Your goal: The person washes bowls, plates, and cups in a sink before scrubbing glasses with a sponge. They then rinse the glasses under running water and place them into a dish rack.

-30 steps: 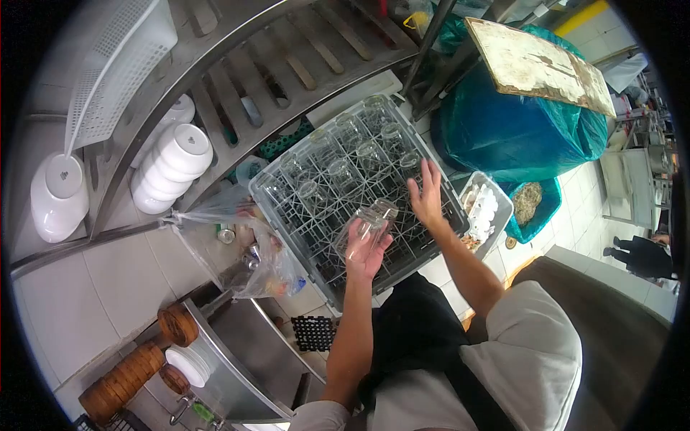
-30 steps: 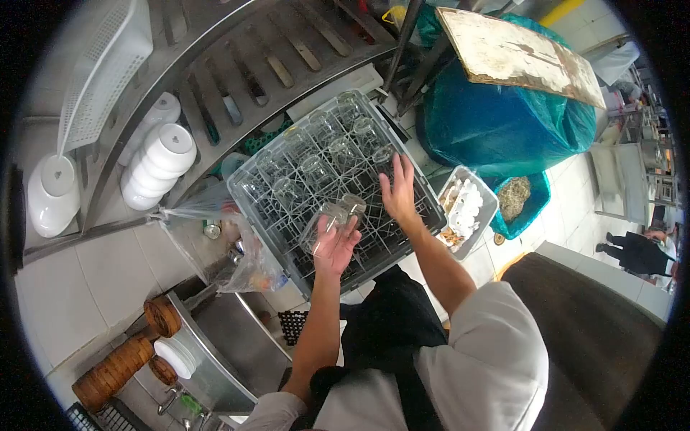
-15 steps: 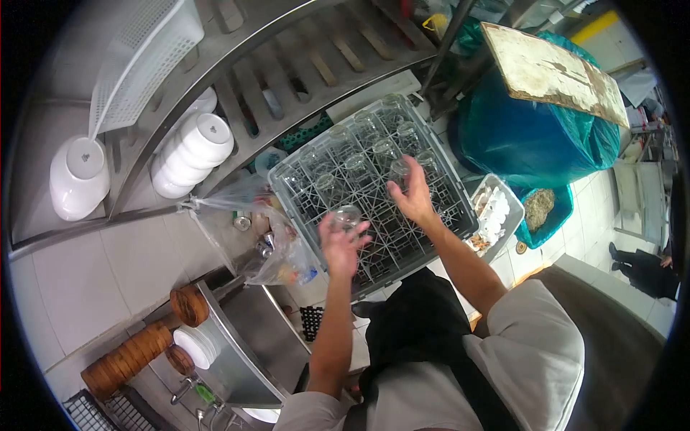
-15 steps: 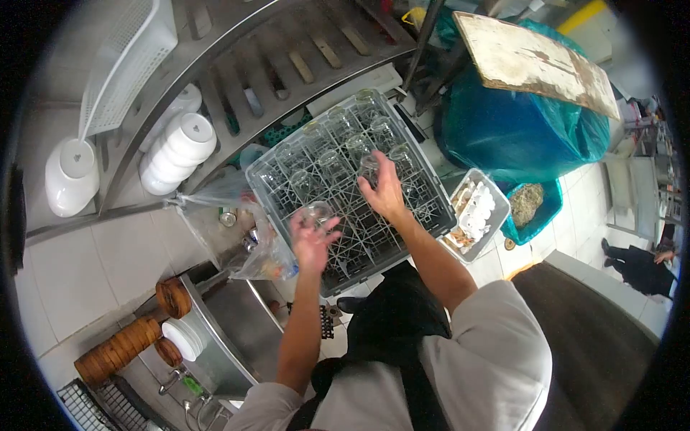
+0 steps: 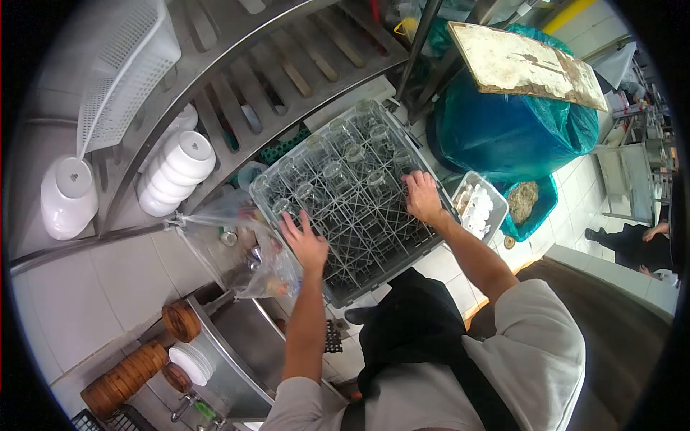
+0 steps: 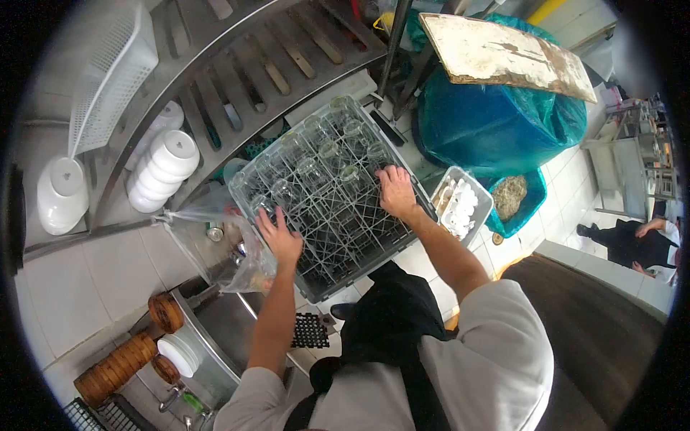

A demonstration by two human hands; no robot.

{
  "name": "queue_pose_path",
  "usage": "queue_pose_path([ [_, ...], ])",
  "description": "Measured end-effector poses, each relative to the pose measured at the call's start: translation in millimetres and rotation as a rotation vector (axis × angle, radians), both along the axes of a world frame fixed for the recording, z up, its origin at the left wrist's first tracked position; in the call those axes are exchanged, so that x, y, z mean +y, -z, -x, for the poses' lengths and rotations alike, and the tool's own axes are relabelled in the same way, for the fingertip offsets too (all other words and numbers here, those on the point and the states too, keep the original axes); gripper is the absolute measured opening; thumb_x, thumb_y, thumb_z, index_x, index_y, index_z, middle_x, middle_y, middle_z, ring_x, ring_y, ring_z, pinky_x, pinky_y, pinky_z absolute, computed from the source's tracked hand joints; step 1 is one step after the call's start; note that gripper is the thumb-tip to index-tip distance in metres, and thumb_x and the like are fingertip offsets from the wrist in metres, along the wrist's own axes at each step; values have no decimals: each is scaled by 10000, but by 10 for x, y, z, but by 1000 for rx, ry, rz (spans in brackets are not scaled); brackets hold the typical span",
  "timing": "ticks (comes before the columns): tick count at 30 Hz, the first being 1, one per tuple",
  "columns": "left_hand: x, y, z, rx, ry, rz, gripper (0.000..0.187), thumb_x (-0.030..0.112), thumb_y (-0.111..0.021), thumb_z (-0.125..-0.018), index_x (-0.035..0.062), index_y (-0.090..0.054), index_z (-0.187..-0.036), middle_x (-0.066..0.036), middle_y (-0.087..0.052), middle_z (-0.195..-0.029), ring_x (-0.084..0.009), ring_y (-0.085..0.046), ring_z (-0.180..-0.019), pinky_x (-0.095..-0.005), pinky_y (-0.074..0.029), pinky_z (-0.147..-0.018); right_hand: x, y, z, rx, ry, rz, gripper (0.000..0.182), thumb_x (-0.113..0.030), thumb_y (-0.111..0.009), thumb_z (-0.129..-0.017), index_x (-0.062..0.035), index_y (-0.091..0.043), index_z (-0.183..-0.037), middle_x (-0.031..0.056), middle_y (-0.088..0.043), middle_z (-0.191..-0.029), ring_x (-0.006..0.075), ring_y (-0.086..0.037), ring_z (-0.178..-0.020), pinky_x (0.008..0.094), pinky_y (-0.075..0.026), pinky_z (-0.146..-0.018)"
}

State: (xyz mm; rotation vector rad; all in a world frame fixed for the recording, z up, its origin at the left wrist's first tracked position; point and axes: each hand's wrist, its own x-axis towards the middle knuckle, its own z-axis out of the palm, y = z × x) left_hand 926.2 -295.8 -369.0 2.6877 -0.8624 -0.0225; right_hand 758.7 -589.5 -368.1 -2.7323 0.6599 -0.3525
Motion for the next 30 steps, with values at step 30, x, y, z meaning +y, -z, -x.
queue_pose_path([
  [30,-1367,10,111,506,240,-137,641,274,-773,-779,-7,-513,-1293,-179,-522,-1254,-369,-459,-1245,-461,-396,-1070,-134,-75,-1043,-16,0,-147,403,-96,-653,-718,-32,-612,-1113,168,-614,-1076,367,-570,-1073,475,-462,-932],
])
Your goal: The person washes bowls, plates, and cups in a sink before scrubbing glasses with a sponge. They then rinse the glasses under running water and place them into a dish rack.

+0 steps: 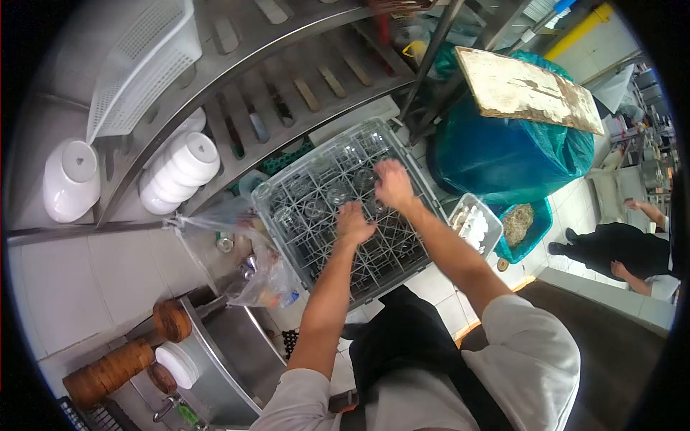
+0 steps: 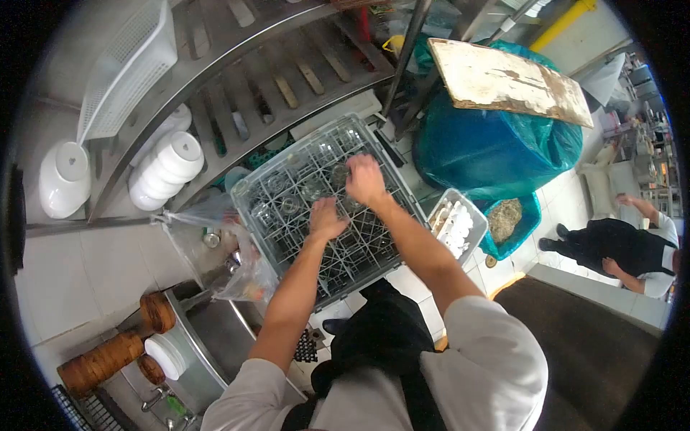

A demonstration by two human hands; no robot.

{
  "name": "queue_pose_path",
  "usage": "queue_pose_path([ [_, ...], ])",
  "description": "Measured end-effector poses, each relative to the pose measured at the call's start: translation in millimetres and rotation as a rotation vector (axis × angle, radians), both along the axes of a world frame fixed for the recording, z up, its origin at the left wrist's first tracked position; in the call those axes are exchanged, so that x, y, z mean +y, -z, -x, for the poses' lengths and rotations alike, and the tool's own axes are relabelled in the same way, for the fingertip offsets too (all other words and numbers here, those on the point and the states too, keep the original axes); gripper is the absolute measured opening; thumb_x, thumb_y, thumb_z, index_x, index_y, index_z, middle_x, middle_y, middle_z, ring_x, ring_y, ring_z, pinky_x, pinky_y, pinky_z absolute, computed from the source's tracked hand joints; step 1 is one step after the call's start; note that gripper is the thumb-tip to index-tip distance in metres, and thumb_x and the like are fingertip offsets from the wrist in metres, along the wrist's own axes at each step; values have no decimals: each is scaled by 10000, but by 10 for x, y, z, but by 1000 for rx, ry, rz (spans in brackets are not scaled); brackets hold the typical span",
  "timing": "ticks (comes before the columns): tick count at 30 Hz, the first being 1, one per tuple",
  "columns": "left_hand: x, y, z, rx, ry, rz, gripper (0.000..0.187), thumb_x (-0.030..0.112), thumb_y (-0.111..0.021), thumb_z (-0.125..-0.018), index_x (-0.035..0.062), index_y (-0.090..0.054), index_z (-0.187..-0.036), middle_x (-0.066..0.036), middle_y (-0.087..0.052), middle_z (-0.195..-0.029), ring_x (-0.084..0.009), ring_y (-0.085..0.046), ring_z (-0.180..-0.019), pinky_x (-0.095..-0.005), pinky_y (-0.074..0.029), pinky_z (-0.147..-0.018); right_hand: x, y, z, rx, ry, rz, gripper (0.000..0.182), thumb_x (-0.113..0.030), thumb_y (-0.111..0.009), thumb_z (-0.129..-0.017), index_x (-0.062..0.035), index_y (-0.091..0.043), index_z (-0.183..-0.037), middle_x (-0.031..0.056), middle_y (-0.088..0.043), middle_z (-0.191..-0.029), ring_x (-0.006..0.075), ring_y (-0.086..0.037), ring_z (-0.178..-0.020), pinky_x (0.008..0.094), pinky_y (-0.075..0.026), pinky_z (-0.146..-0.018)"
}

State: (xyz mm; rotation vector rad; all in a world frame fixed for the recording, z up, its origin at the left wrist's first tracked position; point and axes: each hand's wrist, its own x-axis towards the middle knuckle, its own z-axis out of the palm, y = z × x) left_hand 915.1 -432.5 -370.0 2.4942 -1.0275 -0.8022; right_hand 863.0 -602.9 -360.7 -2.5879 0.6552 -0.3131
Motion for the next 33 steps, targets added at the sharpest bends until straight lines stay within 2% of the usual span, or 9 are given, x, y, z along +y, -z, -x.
queue_pose_path([
  [8,613,-108,266,-85,-232,469,377,114,-708,-767,17,-560,-1099,-166,-567,-1059,-375,-525,-1049,-464,-431,-940,-29,45,-471,250,-148,43,527,-174,-710,-735,-7,-565,-1214,160,-537,-1257,351,-494,-1223,456,-417,-1038],
  [11,904,-213,156,-104,-344,363,351,106,-693,-764,21,-561,-1079,-164,-563,-1051,-373,-524,-1037,-462,-433,-925,161,387,-402,197,-174,-3,603,-161,-702,-735,2,-510,-1283,167,-515,-1295,353,-486,-1226,470,-410,-1039],
  [12,1022,-162,89,-166,-315,394,354,113,-700,-750,32,-565,-1067,-170,-557,-1062,-379,-522,-1071,-480,-436,-923,230,505,-371,58,-168,190,676,-151,-692,-738,4,-460,-1353,175,-510,-1313,359,-482,-1223,488,-402,-1043],
  [15,1246,-95,-196,-303,-322,237,402,142,-714,-734,38,-574,-1097,-167,-556,-1095,-371,-516,-1095,-477,-436,-947,540,267,-389,106,-176,115,685,-134,-688,-726,16,-467,-1357,182,-521,-1304,369,-487,-1215,488,-400,-1048],
  [20,1282,-23,-536,-64,-277,-65,720,364,-804,-710,49,-562,-1311,-181,-553,-1273,-355,-476,-1257,-467,-407,-1064,1478,-311,-496,-79,-341,-265,582,-22,-617,-698,1,-572,-1278,228,-579,-1207,425,-520,-1175,492,-421,-1051],
  [22,1315,92,-453,52,-314,53,666,356,-793,-713,65,-594,-1279,-185,-561,-1255,-363,-482,-1252,-465,-413,-1060,1729,-371,-598,-103,-407,-305,567,-30,-612,-708,-27,-582,-1275,234,-582,-1211,427,-522,-1182,495,-423,-1051],
  [25,1558,96,30,-277,-299,440,505,277,-770,-736,70,-649,-1181,-182,-584,-1208,-376,-513,-1207,-460,-424,-1044,2035,-275,-969,-18,-507,-271,549,-49,-613,-732,-59,-588,-1281,238,-575,-1253,419,-528,-1202,497,-427,-1053],
  [31,3039,-570,1700,-26,-685,414,405,162,-744,-784,82,-650,-1170,-176,-604,-1172,-390,-537,-1166,-466,-416,-1033,2206,396,-1485,352,-525,-135,515,-172,-659,-793,-40,-555,-1280,207,-561,-1326,393,-512,-1272,497,-428,-1063],
  [33,3779,-502,2477,-92,-927,257,384,176,-747,-798,72,-661,-1158,-182,-627,-1160,-381,-539,-1180,-470,-414,-1038,2481,351,-1186,184,-447,-1,596,-193,-671,-780,-22,-509,-1328,199,-552,-1312,400,-519,-1241,502,-427,-1053],
])
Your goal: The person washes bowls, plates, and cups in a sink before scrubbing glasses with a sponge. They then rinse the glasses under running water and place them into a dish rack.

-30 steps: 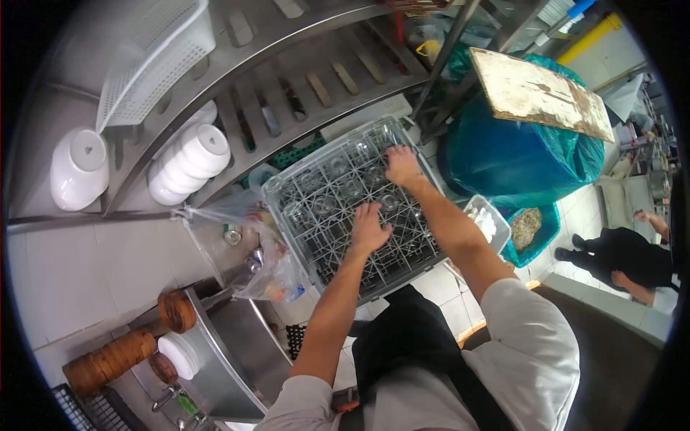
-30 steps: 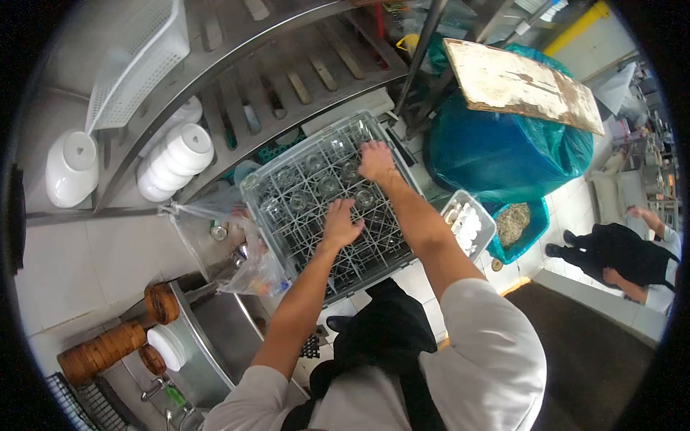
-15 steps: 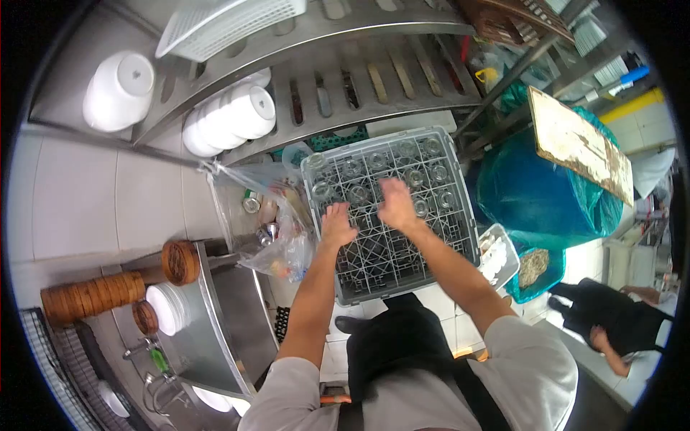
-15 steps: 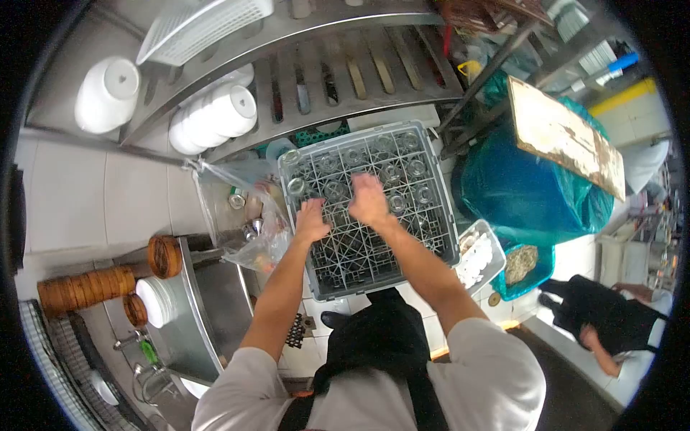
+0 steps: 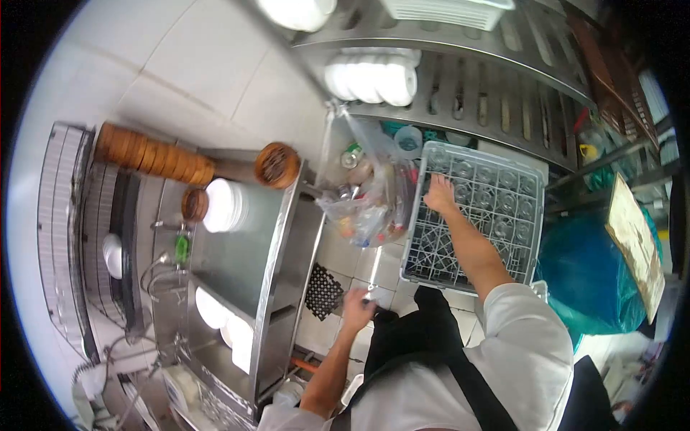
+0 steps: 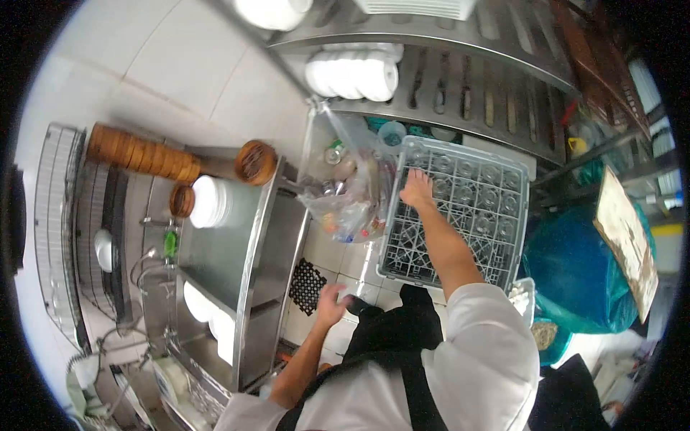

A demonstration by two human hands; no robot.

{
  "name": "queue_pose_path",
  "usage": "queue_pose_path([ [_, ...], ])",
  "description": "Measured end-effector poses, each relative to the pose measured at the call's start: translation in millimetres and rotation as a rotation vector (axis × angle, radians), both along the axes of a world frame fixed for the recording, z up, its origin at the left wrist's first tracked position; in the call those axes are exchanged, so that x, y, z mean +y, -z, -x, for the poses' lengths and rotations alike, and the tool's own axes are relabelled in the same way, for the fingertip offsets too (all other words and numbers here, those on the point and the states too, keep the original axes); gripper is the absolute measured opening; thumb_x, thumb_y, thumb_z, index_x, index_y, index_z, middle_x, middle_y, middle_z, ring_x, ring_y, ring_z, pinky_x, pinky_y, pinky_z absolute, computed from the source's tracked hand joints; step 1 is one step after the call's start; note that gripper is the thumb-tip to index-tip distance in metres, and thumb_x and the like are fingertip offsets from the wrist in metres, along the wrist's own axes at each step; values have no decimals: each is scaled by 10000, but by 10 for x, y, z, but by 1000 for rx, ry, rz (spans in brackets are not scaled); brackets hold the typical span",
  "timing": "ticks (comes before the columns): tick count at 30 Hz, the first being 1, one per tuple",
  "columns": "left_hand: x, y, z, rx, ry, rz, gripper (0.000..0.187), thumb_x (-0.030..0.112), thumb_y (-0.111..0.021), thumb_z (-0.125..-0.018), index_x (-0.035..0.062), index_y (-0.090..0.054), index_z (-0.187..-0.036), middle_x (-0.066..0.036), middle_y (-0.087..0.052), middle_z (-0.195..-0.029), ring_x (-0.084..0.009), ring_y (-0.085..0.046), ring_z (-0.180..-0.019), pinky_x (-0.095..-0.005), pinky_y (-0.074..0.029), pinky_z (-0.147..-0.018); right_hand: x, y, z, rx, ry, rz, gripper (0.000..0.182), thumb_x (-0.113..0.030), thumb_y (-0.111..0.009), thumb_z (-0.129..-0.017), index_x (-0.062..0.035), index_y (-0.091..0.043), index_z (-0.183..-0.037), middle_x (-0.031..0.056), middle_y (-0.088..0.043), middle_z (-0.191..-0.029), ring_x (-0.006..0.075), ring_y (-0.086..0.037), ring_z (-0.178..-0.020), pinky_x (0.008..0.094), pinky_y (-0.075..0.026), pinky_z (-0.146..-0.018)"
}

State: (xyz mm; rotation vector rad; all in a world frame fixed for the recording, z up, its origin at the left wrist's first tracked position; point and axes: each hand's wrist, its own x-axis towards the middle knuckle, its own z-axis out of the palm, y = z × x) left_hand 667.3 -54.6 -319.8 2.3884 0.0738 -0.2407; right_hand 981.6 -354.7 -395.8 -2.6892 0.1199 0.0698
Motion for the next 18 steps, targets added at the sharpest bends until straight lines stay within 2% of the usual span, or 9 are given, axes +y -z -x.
queue_pose_path([
  [2,827,282,1019,125,-276,-64,368,199,-762,-785,37,-684,-1106,-181,-652,-1179,-368,-572,-1170,-478,-435,-1029,309,-203,307,22,3,-57,603,-158,-671,-768,-5,-511,-1329,203,-559,-1267,411,-526,-1197,500,-420,-1038],
  [4,1406,391,2165,314,-653,-114,328,188,-746,-760,40,-721,-1051,-193,-696,-1091,-357,-639,-1083,-420,-500,-965,806,-384,892,-316,-88,-268,543,-69,-641,-768,-23,-540,-1300,215,-580,-1218,427,-538,-1145,493,-414,-1029],
  [6,1594,457,3333,581,-1025,-404,341,348,-658,-832,54,-741,-982,-223,-722,-940,-418,-703,-834,-474,-576,-787,1373,-553,1445,-107,-258,-454,516,-37,-651,-754,-30,-565,-1264,206,-590,-1201,412,-535,-1150,484,-414,-1019],
  [8,1410,453,4561,469,-1186,-347,269,293,-630,-850,46,-732,-819,-233,-736,-911,-399,-727,-875,-475,-585,-753,1951,-529,2065,-306,-617,-523,437,-20,-631,-759,-33,-611,-1195,196,-622,-1136,384,-568,-1116,461,-449,-973],
  [9,1170,231,4643,614,-1581,-233,262,289,-629,-866,59,-755,-877,-214,-740,-930,-386,-724,-863,-458,-582,-756,2307,-757,2295,-148,-771,-672,389,-11,-618,-758,-33,-636,-1146,187,-638,-1096,373,-589,-1075,449,-467,-946],
  [10,1086,494,5155,417,-1623,-3,254,268,-636,-849,57,-773,-885,-194,-744,-925,-360,-720,-848,-422,-578,-768,2569,-1076,2504,27,-907,-806,345,-2,-606,-758,-33,-661,-1098,177,-654,-1056,362,-610,-1035,436,-485,-919],
  [15,-295,523,5799,223,-1491,51,134,121,-673,-784,53,-755,-865,-93,-684,-786,-227,-641,-647,-417,-529,-581,4335,-1799,2799,-65,-1343,-869,276,12,-568,-771,-29,-694,-1013,166,-664,-944,342,-632,-974,420,-508,-898],
  [16,-491,499,5661,386,-1939,518,140,139,-668,-789,62,-756,-865,-88,-679,-780,-247,-645,-654,-426,-539,-590,4685,-1774,2791,-3,-1311,-864,309,23,-552,-772,-22,-688,-1045,161,-667,-951,309,-641,-982,396,-517,-877],
  [18,-742,31,5205,728,-2219,715,210,196,-606,-788,87,-784,-761,-113,-742,-788,-256,-707,-698,-440,-587,-731,5315,-1650,2907,40,-1407,-779,324,41,-552,-760,-7,-678,-1055,162,-671,-989,298,-650,-976,389,-523,-890],
])
